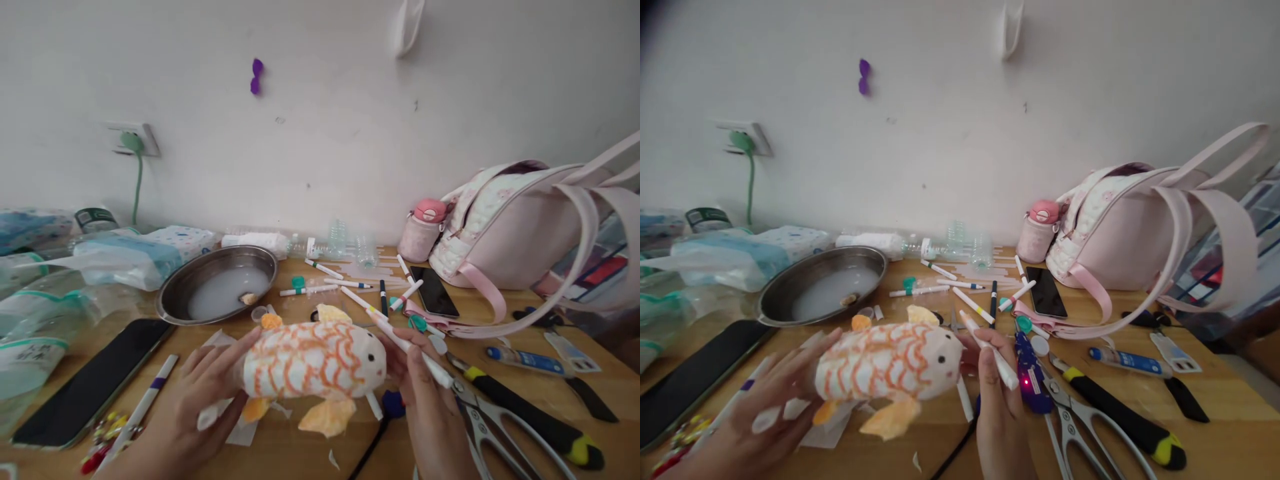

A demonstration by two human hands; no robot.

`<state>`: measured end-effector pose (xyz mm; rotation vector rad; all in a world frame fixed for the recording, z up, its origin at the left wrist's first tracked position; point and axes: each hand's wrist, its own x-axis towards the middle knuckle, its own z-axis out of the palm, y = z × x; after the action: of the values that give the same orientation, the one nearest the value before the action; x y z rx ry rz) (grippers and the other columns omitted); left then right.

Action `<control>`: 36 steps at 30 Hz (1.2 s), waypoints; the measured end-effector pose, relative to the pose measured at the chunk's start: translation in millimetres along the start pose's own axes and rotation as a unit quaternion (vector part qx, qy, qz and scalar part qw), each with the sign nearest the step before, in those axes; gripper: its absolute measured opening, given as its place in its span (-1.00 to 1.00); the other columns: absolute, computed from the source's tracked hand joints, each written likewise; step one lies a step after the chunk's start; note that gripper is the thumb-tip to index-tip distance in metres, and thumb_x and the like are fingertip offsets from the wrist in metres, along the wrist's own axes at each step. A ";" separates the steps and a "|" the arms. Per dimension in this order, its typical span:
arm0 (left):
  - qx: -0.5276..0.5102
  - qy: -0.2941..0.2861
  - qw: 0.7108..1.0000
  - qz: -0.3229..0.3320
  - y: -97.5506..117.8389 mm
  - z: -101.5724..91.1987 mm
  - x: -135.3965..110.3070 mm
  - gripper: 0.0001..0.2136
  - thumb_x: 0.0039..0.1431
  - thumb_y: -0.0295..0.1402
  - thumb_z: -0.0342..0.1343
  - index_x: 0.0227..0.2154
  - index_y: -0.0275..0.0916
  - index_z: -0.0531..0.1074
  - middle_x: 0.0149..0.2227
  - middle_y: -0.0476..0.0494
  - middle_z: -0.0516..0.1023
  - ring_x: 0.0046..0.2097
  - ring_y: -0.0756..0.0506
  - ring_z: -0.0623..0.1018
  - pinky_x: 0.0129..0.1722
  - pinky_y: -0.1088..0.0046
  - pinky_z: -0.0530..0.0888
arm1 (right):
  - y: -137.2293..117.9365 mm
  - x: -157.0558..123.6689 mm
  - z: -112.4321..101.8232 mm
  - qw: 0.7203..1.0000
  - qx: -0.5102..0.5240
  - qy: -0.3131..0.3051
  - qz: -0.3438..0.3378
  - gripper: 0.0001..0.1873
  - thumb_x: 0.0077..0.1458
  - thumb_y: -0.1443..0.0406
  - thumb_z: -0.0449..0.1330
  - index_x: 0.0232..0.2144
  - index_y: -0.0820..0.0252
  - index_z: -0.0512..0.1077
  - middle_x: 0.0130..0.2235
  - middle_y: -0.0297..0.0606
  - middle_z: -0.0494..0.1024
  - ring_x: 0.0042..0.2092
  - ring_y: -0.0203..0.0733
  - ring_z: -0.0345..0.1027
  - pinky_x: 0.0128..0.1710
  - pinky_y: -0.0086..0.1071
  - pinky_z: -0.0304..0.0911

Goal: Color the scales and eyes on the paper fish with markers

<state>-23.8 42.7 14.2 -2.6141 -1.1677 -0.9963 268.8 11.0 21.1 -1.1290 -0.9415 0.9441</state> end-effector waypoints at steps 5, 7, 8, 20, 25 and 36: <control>0.059 0.039 0.994 0.086 4.7 -12.5 7.5 -0.72 0.12 -0.68 0.03 -0.45 -0.11 0.20 0.25 -0.30 0.42 0.00 -0.16 0.54 -0.16 0.30 0.40 | -3.8 3.8 3.5 0.999 -0.017 0.027 0.006 -0.57 0.15 -0.12 0.14 -0.19 0.06 0.42 -0.24 -0.18 0.67 -0.25 -0.09 0.61 -0.34 -0.29 0.54; 0.068 0.025 0.995 0.066 2.2 -11.6 5.0 -0.75 0.15 -0.64 0.03 -0.44 -0.11 0.21 0.34 -0.27 0.28 0.05 -0.18 0.50 -0.15 0.29 0.41 | -8.2 2.8 6.6 0.999 -0.038 0.008 -0.015 -0.61 0.18 -0.09 0.13 -0.21 0.05 0.43 -0.26 -0.21 0.68 -0.25 -0.12 0.62 -0.32 -0.34 0.54; 0.076 0.025 0.995 0.060 -0.2 -10.4 3.2 -0.76 0.16 -0.61 0.04 -0.45 -0.11 0.21 0.31 -0.26 0.33 0.02 -0.18 0.51 -0.17 0.29 0.40 | -9.8 2.2 7.8 0.998 -0.055 -0.001 -0.027 -0.62 0.20 -0.08 0.12 -0.20 0.04 0.45 -0.27 -0.22 0.68 -0.24 -0.14 0.62 -0.31 -0.37 0.54; 0.174 0.002 0.978 0.112 -2.6 -2.0 7.5 -0.85 0.18 -0.49 0.01 -0.41 -0.14 0.42 -0.24 -0.18 0.71 -0.23 -0.22 0.55 -0.19 0.28 0.27 | -9.4 0.3 3.8 0.934 -0.239 0.060 -0.260 -0.77 0.30 0.17 0.08 -0.28 0.01 0.52 -0.37 -0.40 0.64 -0.34 -0.32 0.57 -0.35 -0.56 0.45; 0.162 -0.012 0.979 0.125 -0.9 -3.7 4.2 -0.81 0.15 -0.54 -0.03 -0.40 -0.08 0.38 -0.20 -0.11 0.70 -0.14 -0.20 0.55 -0.16 0.30 0.27 | -11.5 0.6 4.7 0.922 -0.278 0.034 -0.268 -0.84 0.26 0.24 0.11 -0.19 -0.03 0.49 -0.27 -0.41 0.67 -0.24 -0.33 0.58 -0.24 -0.55 0.46; 0.169 -0.071 0.963 0.199 -10.3 -2.4 -1.3 -0.72 0.14 -0.63 -0.05 -0.28 -0.13 0.46 -0.11 -0.20 0.64 -0.02 -0.19 0.49 -0.07 0.31 0.22 | 5.8 10.9 11.0 0.959 -0.249 -0.060 -0.120 -0.89 0.13 0.18 0.20 -0.31 0.04 0.38 -0.12 -0.26 0.65 -0.09 -0.14 0.56 -0.15 -0.28 0.43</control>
<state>-32.9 48.3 13.7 -2.5209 -0.7093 -0.4893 261.2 25.5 18.6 -1.3453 -1.4328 0.5934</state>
